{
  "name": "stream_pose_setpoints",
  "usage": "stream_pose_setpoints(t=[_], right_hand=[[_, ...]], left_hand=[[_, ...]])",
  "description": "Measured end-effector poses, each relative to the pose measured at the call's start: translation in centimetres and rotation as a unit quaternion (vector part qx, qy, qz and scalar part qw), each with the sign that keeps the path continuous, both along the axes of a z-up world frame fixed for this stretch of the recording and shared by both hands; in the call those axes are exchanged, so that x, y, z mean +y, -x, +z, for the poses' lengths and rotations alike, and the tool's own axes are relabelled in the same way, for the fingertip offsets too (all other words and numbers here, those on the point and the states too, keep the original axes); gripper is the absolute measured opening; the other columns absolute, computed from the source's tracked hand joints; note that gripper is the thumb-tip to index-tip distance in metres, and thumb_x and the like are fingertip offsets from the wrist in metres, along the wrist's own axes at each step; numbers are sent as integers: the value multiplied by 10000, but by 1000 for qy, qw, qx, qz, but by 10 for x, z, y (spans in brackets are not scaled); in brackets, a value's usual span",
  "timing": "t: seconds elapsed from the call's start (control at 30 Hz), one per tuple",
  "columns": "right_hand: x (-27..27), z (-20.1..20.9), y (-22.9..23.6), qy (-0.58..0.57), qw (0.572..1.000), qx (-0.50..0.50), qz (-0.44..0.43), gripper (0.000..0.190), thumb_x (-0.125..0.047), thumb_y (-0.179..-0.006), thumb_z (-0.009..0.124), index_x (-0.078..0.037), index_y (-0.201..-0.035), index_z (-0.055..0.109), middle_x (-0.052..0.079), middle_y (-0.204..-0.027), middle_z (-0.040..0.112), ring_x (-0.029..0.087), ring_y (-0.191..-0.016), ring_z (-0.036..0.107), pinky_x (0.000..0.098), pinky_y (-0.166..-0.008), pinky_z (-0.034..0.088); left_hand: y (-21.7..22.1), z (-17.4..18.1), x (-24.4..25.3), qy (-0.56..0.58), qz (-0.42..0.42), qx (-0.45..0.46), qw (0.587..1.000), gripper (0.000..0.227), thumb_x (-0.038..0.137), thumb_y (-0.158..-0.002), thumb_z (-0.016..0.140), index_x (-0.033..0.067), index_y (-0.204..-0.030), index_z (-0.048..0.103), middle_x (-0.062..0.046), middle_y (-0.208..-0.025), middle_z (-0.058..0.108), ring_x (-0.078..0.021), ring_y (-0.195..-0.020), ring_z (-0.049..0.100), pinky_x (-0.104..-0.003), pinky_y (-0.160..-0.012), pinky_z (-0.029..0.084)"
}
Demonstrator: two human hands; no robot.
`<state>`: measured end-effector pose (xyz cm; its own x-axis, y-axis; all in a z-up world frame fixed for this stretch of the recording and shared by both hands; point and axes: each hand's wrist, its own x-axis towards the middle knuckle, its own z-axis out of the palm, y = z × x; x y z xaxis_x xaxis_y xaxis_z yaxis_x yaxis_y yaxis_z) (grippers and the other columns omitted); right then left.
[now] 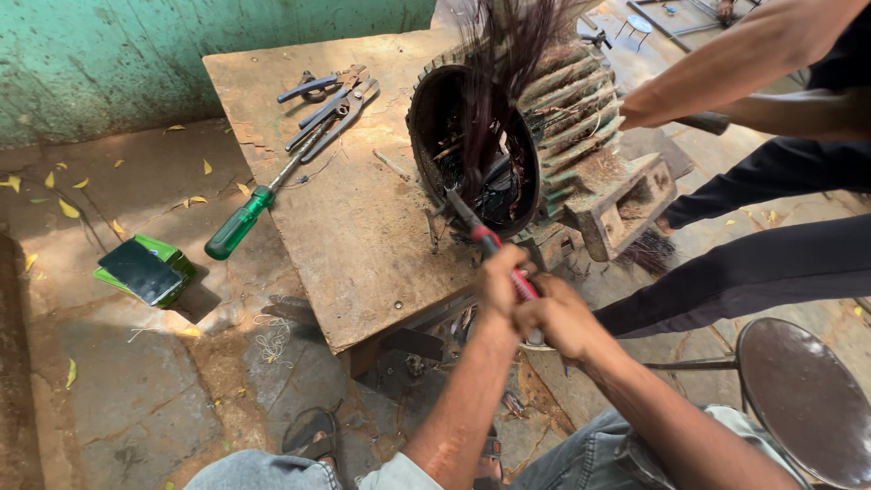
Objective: The person sits on the floor and works on a disassembled electric motor, separating and organizing copper wires by hand. Another person assists by hammering the motor housing. The person uses pliers to pull and cut wires from the motor stator.
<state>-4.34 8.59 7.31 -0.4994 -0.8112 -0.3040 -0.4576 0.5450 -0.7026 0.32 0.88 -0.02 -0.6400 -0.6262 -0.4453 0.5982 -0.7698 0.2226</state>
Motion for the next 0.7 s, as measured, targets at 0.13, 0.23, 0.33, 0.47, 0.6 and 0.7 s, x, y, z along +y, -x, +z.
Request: stream_pose_setpoints(t=[0.13, 0.23, 0.33, 0.47, 0.6, 0.7], right_hand=[[4, -12, 9, -21, 998, -54, -7, 277, -180, -555, 641, 38, -724, 617, 95, -618, 562, 213, -500, 517, 366, -418, 374], [2, -13, 11, 41, 996, -74, 25, 272, -133, -526, 657, 21, -747, 622, 84, -624, 580, 160, -516, 541, 310, -443, 402], [5, -11, 9, -11, 997, -75, -15, 277, -96, -504, 648, 18, -750, 592, 78, -593, 516, 171, -433, 473, 337, -370, 342], [6, -7, 6, -41, 993, -99, -56, 316, -78, -506, 634, 6, -805, 574, 66, -581, 478, 170, -398, 421, 351, -349, 299], [4, -3, 5, -20, 990, -127, -52, 352, -50, -492, 633, 15, -834, 580, 59, -580, 487, 153, -395, 408, 340, -350, 286], [6, -4, 6, -35, 988, -138, -65, 333, -47, -503, 615, 3, -831, 581, 58, -554, 464, 161, -365, 374, 347, -334, 253]], left_hand=[[-4, 5, 4, 20, 2, -14, 1000, 180, 174, -808, 664, 83, -831, 511, -17, -698, 506, -117, -545, 468, -288, -484, 395], [-9, 9, 6, 32, -5, -33, 999, 158, 184, -813, 652, 88, -822, 526, -19, -710, 509, -120, -545, 471, -295, -479, 398], [-11, 10, 5, 46, -6, -30, 998, 165, 190, -820, 642, 80, -796, 521, -19, -707, 506, -121, -540, 470, -297, -482, 408], [-10, 10, 7, 59, 0, -5, 998, 174, 189, -828, 630, 78, -770, 509, -2, -688, 489, -109, -533, 457, -289, -481, 405], [-9, 10, 9, 104, 26, -4, 994, 190, 173, -835, 625, 128, -746, 463, 17, -660, 453, -93, -526, 428, -282, -476, 380], [-7, 7, 10, 92, 37, 18, 995, 192, 143, -824, 625, 141, -743, 451, 27, -650, 441, -91, -525, 423, -285, -495, 405]])
